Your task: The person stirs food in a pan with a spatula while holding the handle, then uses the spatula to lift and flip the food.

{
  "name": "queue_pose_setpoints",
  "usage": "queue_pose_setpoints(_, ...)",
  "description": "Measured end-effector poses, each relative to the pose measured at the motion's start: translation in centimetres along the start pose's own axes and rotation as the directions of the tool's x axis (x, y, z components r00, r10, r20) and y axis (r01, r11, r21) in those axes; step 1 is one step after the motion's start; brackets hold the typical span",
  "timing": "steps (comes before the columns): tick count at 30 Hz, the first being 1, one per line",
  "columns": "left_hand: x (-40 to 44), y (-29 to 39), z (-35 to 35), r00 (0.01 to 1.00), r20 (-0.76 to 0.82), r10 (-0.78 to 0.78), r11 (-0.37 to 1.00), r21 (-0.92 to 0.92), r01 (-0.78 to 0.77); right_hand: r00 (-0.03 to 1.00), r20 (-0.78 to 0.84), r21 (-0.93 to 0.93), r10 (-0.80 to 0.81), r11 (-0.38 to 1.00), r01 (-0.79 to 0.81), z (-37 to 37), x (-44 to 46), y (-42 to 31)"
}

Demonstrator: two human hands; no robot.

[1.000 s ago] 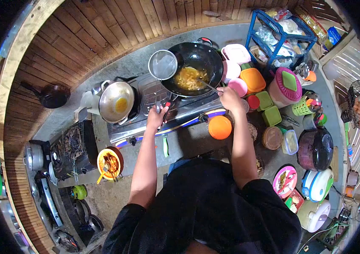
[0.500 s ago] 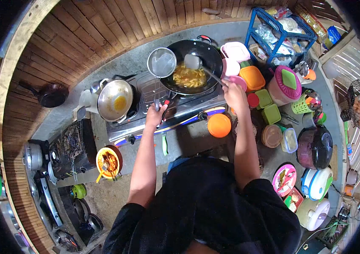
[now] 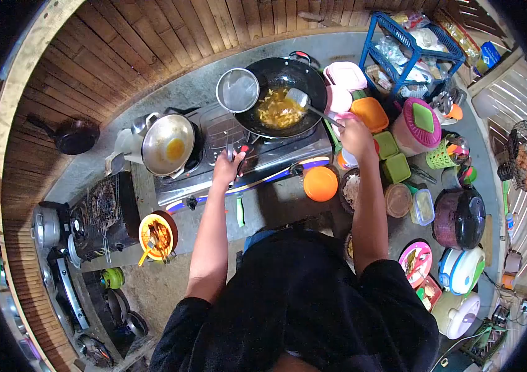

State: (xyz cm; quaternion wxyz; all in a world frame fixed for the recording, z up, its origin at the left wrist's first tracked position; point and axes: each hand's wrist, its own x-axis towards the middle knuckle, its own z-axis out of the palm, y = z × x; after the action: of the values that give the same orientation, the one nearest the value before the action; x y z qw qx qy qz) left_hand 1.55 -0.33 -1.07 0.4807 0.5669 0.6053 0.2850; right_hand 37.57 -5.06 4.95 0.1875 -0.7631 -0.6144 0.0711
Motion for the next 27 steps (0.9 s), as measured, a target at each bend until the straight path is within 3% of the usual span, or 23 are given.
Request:
queue_pose_setpoints(2,0.0,-0.1,0.0,1.000,0.002,0.014,1.000,0.004,-0.014,0.987,0.145,0.117,-0.069,0.992,0.052,-1.5,-0.5,-0.9)
queue_pose_setpoints(5,0.0,-0.1,-0.1,1.000,0.009,0.016,1.000,0.005,-0.017,0.953,0.231,0.220,-0.194,0.965,0.143,0.3,0.1,0.1)
queue_pose_setpoints(8,-0.3,0.4,-0.1,1.000,0.005,0.005,1.000,0.024,-0.005,0.950,0.212,0.359,-0.229,0.922,0.142,0.3,-0.5,-1.1)
queue_pose_setpoints(13,-0.3,0.4,0.0,1.000,0.000,-0.009,1.000,0.008,0.009,0.963,0.188,0.443,-0.193,0.892,0.092,-0.2,-0.8,-2.1)
queue_pose_setpoints(15,-0.4,0.4,0.0,0.998,-0.033,0.048,0.996,0.080,-0.046,0.967,0.191,0.476,-0.166,0.878,0.056,-0.5,-0.6,-2.1)
queue_pose_setpoints(17,0.1,-0.3,0.0,0.999,-0.016,0.044,0.998,0.045,-0.043,0.981,0.176,0.349,-0.086,0.937,0.020,-1.0,-0.2,-1.9)
queue_pose_setpoints(18,0.2,-0.4,0.0,0.999,0.002,0.040,0.999,0.010,-0.040,0.990,0.024,0.338,-0.138,0.933,0.122,-0.6,0.1,-1.7)
queue_pose_setpoints(19,0.2,-0.5,0.0,0.999,0.001,0.037,0.999,0.010,-0.038,0.990,0.026,0.338,-0.138,0.933,0.121,-0.2,0.4,-1.3)
queue_pose_setpoints(21,0.3,-0.7,0.1,0.999,0.004,0.035,0.999,0.023,-0.035,0.972,-0.168,0.136,-0.162,0.973,0.186,0.0,1.1,-0.9)
queue_pose_setpoints(22,0.3,-0.7,0.1,0.999,0.004,0.038,0.999,0.023,-0.038,0.964,-0.234,0.062,-0.125,0.988,0.143,0.5,2.0,-0.8)
queue_pose_setpoints(23,0.4,-0.7,0.1,1.000,0.006,0.030,1.000,0.000,-0.030,0.963,-0.237,0.062,-0.126,0.988,0.145,0.6,2.4,-0.7)
queue_pose_setpoints(25,0.4,-0.7,0.1,1.000,0.008,0.021,1.000,-0.022,-0.021,0.992,-0.123,-0.004,0.030,1.000,-0.030,-0.1,2.8,-1.7)
queue_pose_setpoints(27,0.3,-0.7,0.1,1.000,0.010,0.005,1.000,-0.012,-0.005,0.993,-0.116,-0.023,0.005,1.000,-0.007,0.2,3.4,-1.8)
